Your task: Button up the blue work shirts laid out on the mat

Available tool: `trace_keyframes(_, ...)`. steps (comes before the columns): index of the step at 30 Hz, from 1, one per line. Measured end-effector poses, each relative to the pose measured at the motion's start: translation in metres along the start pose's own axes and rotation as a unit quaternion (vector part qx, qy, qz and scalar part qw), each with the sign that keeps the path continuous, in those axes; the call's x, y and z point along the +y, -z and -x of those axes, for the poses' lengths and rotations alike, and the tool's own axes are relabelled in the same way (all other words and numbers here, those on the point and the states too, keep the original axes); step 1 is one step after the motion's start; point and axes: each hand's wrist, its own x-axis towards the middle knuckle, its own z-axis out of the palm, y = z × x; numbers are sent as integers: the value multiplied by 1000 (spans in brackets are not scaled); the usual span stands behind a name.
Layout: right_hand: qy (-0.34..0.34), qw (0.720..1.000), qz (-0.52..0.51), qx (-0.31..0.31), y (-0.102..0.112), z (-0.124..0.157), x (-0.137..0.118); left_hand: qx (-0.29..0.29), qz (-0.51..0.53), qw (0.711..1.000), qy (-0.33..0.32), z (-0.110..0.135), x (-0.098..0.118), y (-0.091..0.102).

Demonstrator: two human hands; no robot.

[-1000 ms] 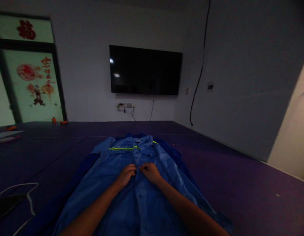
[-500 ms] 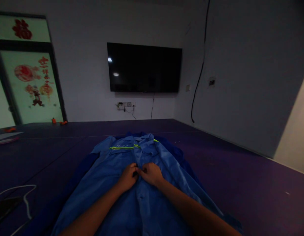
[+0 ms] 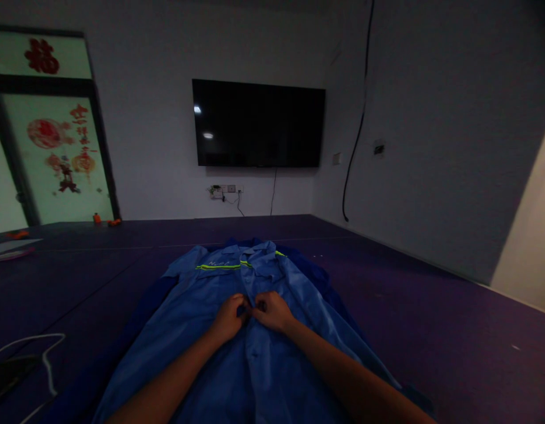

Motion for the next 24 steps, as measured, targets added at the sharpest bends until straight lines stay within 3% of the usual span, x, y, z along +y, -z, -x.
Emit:
trace_keyframes(7, 17, 985, -168, 36, -5, -5, 8, 88, 29, 995, 38, -2, 0, 1)
trace_keyframes(12, 27, 974, -220, 48, -9, -8, 11, 123, 29, 991, 53, -1, 0, -1)
trace_keyframes(24, -9, 982, -187, 20, -12, -10, 12, 95, 72, 987, 106, -1, -7, -4)
